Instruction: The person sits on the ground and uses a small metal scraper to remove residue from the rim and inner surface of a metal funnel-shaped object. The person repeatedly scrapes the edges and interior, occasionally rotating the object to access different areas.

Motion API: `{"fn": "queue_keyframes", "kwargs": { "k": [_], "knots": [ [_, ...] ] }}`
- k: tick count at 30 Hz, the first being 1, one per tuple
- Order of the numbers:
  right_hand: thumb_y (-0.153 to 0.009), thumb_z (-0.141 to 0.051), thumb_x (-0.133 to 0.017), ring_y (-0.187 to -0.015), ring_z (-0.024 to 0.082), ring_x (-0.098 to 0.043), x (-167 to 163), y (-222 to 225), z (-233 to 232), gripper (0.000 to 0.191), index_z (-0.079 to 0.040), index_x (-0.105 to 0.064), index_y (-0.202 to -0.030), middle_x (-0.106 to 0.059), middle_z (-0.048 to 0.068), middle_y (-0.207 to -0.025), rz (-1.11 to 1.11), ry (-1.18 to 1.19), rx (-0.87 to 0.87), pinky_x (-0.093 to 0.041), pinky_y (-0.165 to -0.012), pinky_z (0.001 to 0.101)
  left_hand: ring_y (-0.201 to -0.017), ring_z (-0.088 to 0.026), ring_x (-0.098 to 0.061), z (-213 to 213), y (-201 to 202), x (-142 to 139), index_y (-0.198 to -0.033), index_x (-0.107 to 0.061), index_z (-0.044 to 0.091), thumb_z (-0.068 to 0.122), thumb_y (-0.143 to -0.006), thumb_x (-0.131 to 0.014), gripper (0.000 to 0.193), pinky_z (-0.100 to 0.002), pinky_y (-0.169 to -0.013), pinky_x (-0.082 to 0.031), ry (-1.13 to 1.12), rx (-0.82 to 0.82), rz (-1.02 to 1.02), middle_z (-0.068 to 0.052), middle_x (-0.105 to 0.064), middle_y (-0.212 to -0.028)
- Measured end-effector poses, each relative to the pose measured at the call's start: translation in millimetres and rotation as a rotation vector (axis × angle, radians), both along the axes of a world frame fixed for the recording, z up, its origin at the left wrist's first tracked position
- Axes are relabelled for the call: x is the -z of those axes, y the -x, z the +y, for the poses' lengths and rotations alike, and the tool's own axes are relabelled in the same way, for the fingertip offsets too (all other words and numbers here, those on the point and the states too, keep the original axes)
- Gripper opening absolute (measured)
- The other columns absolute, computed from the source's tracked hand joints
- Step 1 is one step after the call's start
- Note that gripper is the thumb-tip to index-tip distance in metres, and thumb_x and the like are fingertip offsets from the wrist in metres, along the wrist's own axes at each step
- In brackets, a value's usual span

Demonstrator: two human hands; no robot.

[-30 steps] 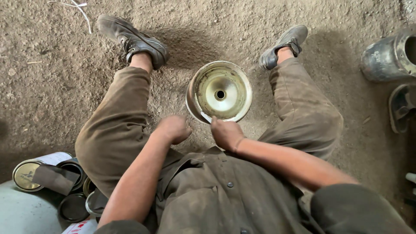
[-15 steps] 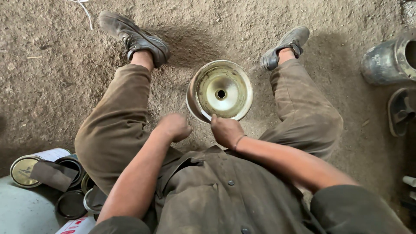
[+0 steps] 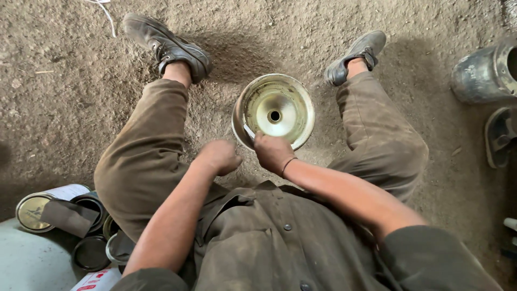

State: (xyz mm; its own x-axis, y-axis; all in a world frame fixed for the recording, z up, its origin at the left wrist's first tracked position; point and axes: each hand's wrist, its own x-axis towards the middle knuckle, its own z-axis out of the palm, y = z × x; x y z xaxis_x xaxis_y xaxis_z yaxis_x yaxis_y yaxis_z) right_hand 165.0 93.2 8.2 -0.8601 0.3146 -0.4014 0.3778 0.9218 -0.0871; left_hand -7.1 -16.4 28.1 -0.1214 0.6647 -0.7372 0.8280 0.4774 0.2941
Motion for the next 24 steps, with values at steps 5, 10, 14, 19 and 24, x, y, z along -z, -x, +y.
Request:
{"fn": "queue_keyframes", "kwargs": {
  "k": [5,10,14,19,24],
  "knots": [
    [-0.085,-0.011,-0.055,-0.053,0.027,-0.072,3,-6,-5,0.045,0.008,-0.057,-0.126,-0.073,0.015,-0.073,0.064,-0.060,-0.082,-0.056,-0.039,0.0391,-0.120,-0.035,-0.063,-2,0,-1,-0.136,-0.053,0.002,0.043,-0.092,-0.063,0.061,-0.048,-0.104,-0.049,-0.031,-0.055,-0.014,-0.020,-0.065,-0.129],
    [-0.097,-0.010,-0.051,-0.060,0.026,-0.072,4,-2,-8,0.037,0.005,-0.059,-0.129,-0.074,0.012,-0.077,0.002,-0.029,0.012,-0.056,-0.048,0.0387,-0.123,-0.034,-0.063,0,0,2,-0.133,-0.059,0.002,0.044,-0.094,-0.060,0.057,-0.047,-0.107,-0.050,-0.009,0.001,-0.006,-0.020,-0.067,-0.131],
    [-0.094,-0.008,-0.049,-0.048,0.023,-0.073,1,-6,-6,0.043,0.008,-0.052,-0.134,-0.072,0.015,-0.071,-0.061,-0.058,-0.047,-0.056,-0.036,0.0364,-0.122,-0.034,-0.065,-1,-1,3,-0.133,-0.058,0.001,0.044,-0.095,-0.059,0.058,-0.046,-0.105,-0.051,-0.013,0.024,0.003,-0.020,-0.067,-0.131],
    [-0.095,-0.007,-0.051,-0.053,0.025,-0.071,2,-10,-4,0.033,0.007,-0.057,-0.124,-0.073,0.014,-0.072,-0.030,0.006,-0.026,-0.055,-0.041,0.0375,-0.121,-0.035,-0.063,-1,-1,-2,-0.138,-0.053,0.003,0.044,-0.093,-0.061,0.061,-0.047,-0.105,-0.050,0.003,-0.022,-0.003,-0.019,-0.066,-0.131],
    [-0.094,-0.010,-0.053,-0.058,0.024,-0.071,8,2,-4,0.030,0.004,-0.060,-0.120,-0.072,0.013,-0.076,0.112,-0.034,0.026,-0.055,-0.047,0.0362,-0.122,-0.035,-0.065,0,-2,-3,-0.133,-0.061,0.003,0.043,-0.095,-0.058,0.055,-0.047,-0.107,-0.050,0.008,0.010,0.016,-0.019,-0.068,-0.131]
  ]
}}
